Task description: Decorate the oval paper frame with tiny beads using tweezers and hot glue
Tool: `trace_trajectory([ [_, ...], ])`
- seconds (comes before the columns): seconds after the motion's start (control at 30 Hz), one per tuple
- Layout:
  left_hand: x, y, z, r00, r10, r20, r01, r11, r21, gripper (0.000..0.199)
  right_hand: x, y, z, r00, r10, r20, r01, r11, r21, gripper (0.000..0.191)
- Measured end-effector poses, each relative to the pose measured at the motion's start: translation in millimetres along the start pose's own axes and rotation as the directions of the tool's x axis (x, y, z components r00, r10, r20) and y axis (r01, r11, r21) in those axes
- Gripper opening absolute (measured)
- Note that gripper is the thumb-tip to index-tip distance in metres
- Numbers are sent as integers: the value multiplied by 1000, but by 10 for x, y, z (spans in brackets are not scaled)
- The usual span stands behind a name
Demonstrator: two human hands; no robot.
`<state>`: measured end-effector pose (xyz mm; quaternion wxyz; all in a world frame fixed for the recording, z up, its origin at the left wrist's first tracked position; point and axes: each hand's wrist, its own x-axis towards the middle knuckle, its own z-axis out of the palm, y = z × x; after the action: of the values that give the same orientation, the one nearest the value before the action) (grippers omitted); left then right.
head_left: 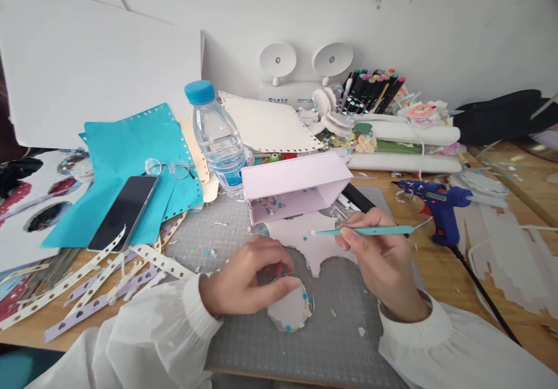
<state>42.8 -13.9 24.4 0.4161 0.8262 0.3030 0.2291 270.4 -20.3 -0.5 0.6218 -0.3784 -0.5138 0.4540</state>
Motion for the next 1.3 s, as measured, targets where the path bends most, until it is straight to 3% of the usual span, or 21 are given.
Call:
trace_trajectory([
  [0.13,14,-16,-8,991,-134,15,135,989,-60,40,-20,-24,20,998,54,31,-55,997,45,11],
  [0.2,30,-23,-12,985,-169,44,171,984,-53,35,-18,-46,31,997,65,32,-67,995,68,11],
  [0.43,56,-44,-33,986,-37,164,39,999,-12,19,-16,-86,59,995,92,23,-94,990,102,11],
  [0.6,36,-49,-35,992,-61,111,79,984,-163,22,-16,-89,58,995,93,20,-95,991,98,10],
  [0.7,14,-45,-41,984,-173,47,177,904,-388,24,-10,-133,63,994,105,19,-107,985,137,11],
  [0.83,-6,-50,-45,961,-273,49,240,729,-642,28,-21,-212,89,992,107,65,-117,978,171,13],
  [1.0,-7,-57,-38,944,-328,42,262,663,-701,34,-45,-229,104,990,64,127,-81,988,129,12],
  [1.3,-33,-66,-5,950,-298,93,258,581,-772,28,-106,-183,89,983,82,166,-98,991,96,9],
])
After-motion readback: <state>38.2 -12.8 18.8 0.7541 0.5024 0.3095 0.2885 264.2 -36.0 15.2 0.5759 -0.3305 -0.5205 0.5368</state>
